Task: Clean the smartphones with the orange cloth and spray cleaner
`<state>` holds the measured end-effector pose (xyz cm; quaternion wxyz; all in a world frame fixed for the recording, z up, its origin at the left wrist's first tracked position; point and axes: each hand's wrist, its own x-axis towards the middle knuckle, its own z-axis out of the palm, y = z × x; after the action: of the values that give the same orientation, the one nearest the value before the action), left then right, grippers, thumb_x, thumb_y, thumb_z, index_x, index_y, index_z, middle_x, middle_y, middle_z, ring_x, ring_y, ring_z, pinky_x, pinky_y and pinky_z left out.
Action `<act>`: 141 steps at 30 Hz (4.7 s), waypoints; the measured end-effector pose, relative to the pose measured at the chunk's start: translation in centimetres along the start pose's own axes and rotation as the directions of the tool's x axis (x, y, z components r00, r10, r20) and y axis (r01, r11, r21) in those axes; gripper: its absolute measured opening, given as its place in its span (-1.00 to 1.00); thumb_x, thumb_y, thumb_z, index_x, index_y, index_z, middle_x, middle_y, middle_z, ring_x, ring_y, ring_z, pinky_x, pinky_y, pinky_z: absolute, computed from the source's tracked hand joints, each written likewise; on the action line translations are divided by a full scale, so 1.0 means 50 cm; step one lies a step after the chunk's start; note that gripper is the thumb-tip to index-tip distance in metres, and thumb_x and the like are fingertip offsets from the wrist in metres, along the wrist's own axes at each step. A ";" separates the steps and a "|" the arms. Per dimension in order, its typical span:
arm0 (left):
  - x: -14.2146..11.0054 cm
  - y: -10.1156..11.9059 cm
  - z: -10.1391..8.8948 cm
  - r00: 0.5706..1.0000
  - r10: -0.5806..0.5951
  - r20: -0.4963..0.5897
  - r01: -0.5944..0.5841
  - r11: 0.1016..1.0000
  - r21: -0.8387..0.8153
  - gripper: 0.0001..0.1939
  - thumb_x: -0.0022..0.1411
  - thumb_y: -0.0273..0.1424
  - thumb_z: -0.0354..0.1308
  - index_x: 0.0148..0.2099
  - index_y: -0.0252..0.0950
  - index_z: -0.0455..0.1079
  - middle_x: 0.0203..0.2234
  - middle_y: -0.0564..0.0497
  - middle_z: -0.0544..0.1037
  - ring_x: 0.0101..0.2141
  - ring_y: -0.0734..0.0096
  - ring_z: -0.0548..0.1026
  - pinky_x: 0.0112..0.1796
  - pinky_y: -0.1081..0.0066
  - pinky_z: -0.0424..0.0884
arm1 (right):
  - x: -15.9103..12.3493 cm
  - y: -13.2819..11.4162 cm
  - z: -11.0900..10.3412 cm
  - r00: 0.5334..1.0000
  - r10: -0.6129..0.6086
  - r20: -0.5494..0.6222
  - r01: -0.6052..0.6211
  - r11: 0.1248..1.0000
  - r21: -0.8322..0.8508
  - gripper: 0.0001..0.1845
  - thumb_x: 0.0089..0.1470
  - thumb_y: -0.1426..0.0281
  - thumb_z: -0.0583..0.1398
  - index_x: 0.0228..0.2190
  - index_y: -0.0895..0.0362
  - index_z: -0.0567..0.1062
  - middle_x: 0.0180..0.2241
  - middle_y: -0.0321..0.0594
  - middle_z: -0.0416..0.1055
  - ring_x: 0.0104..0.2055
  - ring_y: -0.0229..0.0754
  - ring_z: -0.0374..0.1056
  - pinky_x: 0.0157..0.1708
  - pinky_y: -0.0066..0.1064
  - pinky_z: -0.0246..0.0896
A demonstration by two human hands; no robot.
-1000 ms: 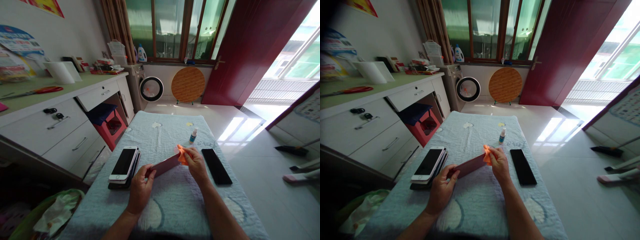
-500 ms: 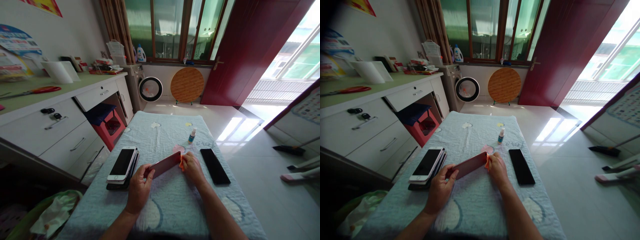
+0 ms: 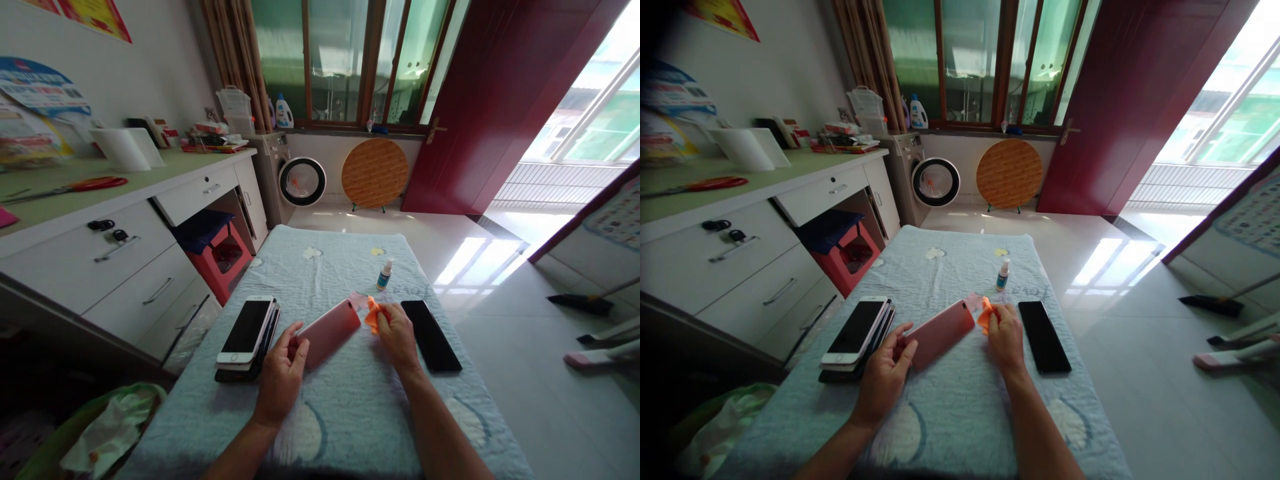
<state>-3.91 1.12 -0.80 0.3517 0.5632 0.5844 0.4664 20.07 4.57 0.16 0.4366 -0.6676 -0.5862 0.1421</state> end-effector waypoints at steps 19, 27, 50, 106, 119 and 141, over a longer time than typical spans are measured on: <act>-0.019 0.033 -0.018 0.953 0.038 0.302 0.058 0.951 -0.303 -0.49 0.15 -0.35 0.17 0.15 -0.27 0.26 -0.14 -0.09 0.53 -0.22 0.31 0.53 -0.13 0.32 0.46 | -0.015 -0.009 0.020 0.995 -0.019 0.098 0.018 1.000 0.017 -0.72 0.07 0.42 0.04 -0.34 0.13 0.55 -0.36 -0.17 0.40 -0.30 -0.12 0.34 -0.25 -0.35 0.20; -0.016 -0.005 -0.037 0.786 0.522 0.333 -0.617 0.702 0.355 -0.73 0.25 -0.47 0.12 0.00 -0.17 0.41 -0.35 0.00 0.51 -0.35 0.35 0.50 -0.32 0.41 0.45 | -0.012 -0.002 0.022 0.996 -0.020 0.091 0.018 1.000 0.018 -0.72 0.06 0.41 0.05 -0.34 0.16 0.56 -0.37 -0.16 0.40 -0.30 -0.13 0.35 -0.25 -0.36 0.21; -0.041 0.007 -0.024 0.685 0.572 0.451 -0.728 0.557 0.400 -0.80 0.15 -0.58 0.09 -0.20 -0.23 0.38 -0.37 -0.01 0.53 -0.32 0.31 0.51 -0.28 0.35 0.46 | -0.008 0.007 0.021 0.997 -0.063 0.038 0.056 0.984 0.167 -0.71 0.09 0.39 0.08 -0.24 0.15 0.56 -0.31 -0.16 0.41 -0.26 -0.13 0.35 -0.23 -0.33 0.24; -0.050 0.001 -0.016 0.697 0.571 0.433 -0.717 0.531 0.452 -0.90 0.29 -0.49 0.00 -0.23 -0.24 0.32 -0.49 0.02 0.48 -0.46 0.30 0.46 -0.43 0.33 0.33 | 0.067 -0.067 0.039 0.935 -0.283 0.211 0.249 0.953 0.175 -0.73 0.11 0.45 0.10 -0.30 0.09 0.62 -0.38 -0.24 0.35 -0.35 -0.24 0.33 -0.34 -0.43 0.27; -0.048 0.000 -0.013 0.692 0.575 0.437 -0.720 0.506 0.474 -0.89 0.30 -0.49 -0.01 -0.27 -0.24 0.31 -0.51 0.04 0.46 -0.48 0.30 0.45 -0.44 0.34 0.30 | -0.077 -0.124 0.000 0.879 -0.363 0.308 0.268 0.912 0.309 -0.76 0.19 0.48 0.11 -0.28 0.05 0.59 -0.35 -0.23 0.32 -0.32 -0.24 0.33 -0.30 -0.43 0.28; -0.045 0.011 -0.011 0.633 0.565 0.529 -0.771 0.401 0.494 -0.90 0.20 -0.54 0.03 -0.27 -0.24 0.31 -0.49 0.03 0.44 -0.45 0.30 0.44 -0.42 0.35 0.39 | -0.168 -0.108 -0.048 0.857 -0.323 0.402 0.138 0.895 0.423 -0.75 0.16 0.50 0.13 -0.21 0.02 0.57 -0.32 -0.24 0.37 -0.29 -0.24 0.35 -0.28 -0.45 0.26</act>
<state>-3.99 -1.25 -0.36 -0.0241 0.8961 0.3769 0.2331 15.89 -4.40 2.88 0.4189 -0.4404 -0.7113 0.3531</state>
